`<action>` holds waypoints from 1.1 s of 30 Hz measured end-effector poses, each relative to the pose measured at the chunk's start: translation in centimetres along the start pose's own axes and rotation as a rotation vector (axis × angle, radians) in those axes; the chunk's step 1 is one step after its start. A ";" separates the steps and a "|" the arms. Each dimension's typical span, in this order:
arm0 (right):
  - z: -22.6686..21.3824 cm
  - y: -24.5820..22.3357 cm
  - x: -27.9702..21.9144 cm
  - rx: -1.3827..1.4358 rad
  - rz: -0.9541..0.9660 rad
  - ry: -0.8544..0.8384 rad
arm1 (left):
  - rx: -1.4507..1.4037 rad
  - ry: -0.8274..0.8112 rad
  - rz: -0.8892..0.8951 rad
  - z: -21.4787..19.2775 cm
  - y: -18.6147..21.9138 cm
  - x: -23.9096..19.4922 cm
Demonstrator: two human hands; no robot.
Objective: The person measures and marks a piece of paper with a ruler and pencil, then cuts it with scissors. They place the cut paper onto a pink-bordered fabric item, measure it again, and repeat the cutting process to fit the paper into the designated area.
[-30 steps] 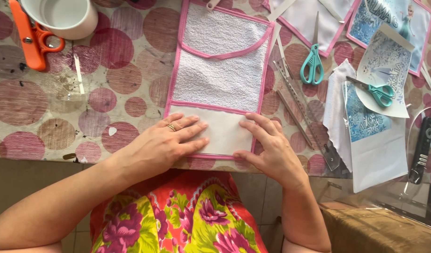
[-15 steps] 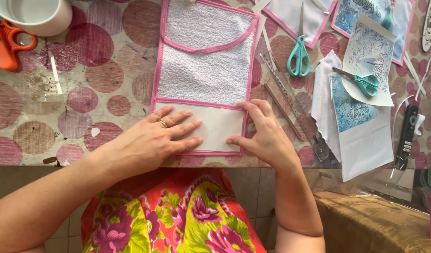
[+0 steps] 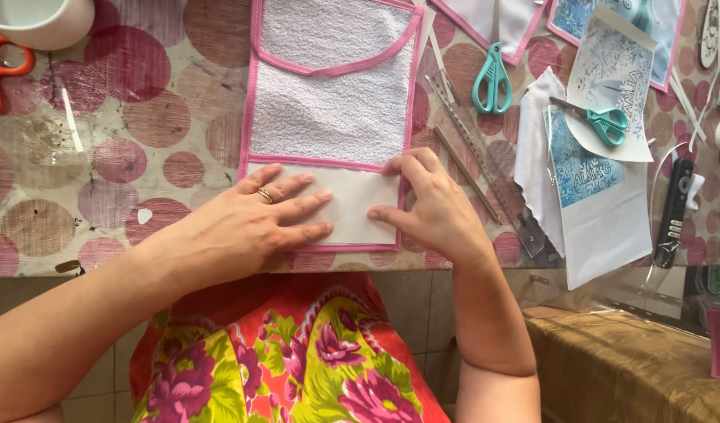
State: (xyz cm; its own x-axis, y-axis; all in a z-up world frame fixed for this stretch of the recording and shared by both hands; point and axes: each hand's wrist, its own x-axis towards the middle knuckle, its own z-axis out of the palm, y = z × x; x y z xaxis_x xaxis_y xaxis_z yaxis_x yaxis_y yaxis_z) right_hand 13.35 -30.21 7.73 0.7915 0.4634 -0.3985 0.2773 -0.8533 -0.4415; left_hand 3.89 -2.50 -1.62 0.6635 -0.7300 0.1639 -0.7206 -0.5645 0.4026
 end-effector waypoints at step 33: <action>-3.9 4.3 -5.6 -0.031 -0.213 0.798 | -0.495 -0.046 0.058 -9.5 -1.3 9.5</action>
State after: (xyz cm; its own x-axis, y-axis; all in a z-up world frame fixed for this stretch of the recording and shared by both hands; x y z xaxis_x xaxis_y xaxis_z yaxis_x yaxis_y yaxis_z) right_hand 12.25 -37.43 11.21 0.8659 0.3164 0.3873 0.4705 -0.7780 -0.4163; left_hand 13.07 -5.07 8.02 0.6079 -0.7771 0.1631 -0.5663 -0.2803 0.7751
